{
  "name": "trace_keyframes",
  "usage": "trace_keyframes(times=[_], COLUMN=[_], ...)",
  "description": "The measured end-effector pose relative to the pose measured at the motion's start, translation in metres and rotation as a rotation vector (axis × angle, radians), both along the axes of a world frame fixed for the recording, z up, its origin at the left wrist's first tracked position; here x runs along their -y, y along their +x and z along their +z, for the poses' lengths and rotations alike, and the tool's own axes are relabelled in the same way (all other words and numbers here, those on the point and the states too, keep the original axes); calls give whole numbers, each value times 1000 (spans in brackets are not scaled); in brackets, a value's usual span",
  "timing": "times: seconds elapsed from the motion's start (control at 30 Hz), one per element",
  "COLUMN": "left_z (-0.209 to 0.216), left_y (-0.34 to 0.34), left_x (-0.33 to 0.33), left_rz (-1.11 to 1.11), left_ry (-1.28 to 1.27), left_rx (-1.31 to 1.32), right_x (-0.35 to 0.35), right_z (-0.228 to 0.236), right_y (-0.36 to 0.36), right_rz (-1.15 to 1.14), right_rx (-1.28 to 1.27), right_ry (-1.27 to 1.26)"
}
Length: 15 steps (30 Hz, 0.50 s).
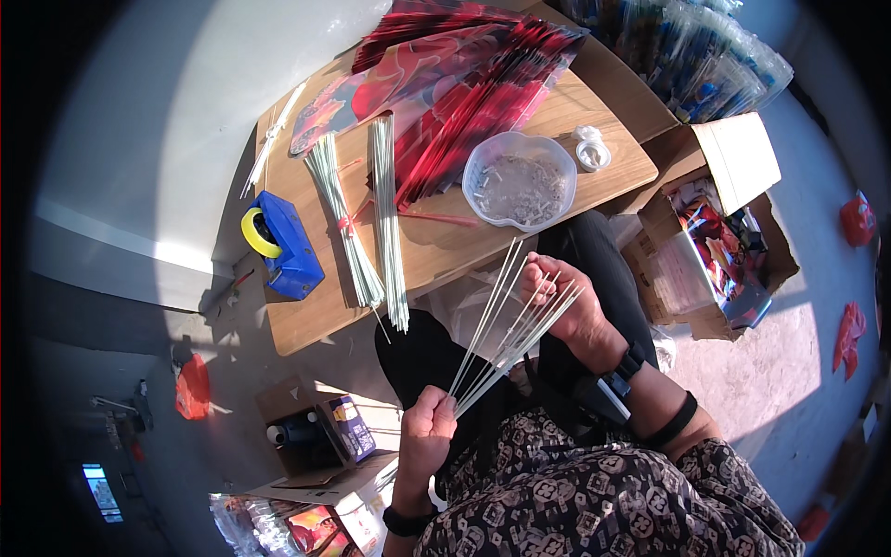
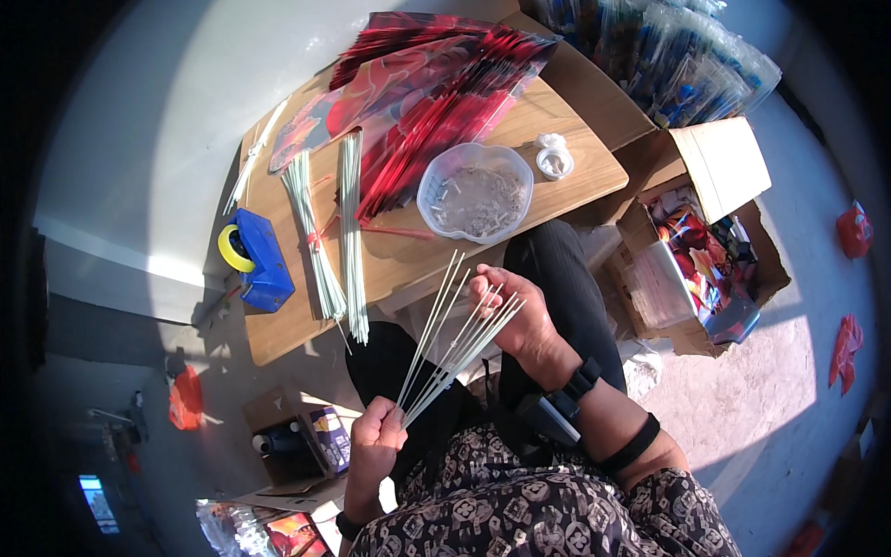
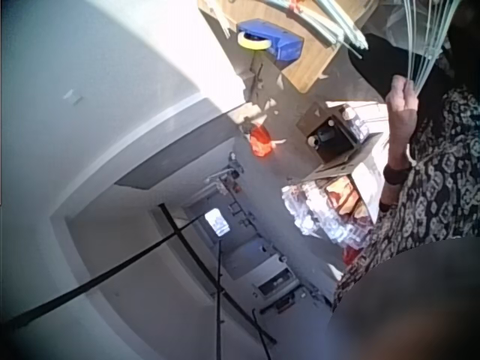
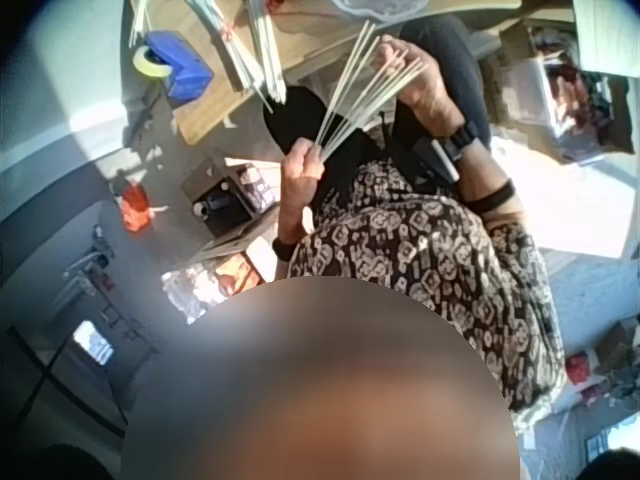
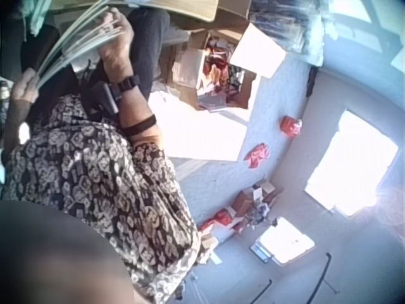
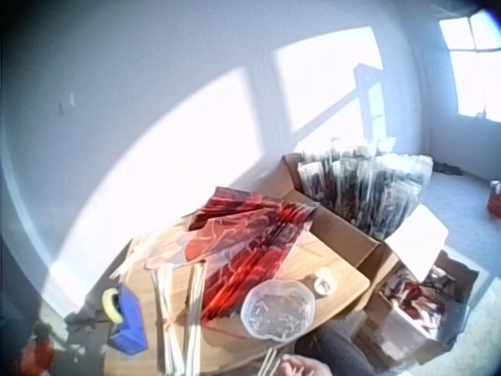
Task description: Assemble small components of a product, such as kite or toy parts, by hand.
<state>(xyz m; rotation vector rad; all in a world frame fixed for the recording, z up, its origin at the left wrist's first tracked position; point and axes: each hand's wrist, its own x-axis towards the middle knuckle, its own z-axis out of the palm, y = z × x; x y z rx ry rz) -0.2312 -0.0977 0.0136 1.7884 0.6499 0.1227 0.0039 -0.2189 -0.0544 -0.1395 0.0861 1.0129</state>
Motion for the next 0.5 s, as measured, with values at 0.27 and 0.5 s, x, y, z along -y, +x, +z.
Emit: trace_keyframes(times=[0.27, 0.5], left_z=[0, 2], left_y=[0, 1], left_x=[1, 1], left_rz=[-1, -1], left_ry=[3, -7], left_rx=[-7, -24], right_x=[-2, -1], right_z=[8, 8], right_y=[-3, -1], right_rz=[-73, -79], right_rx=[72, -31], right_ry=[12, -27])
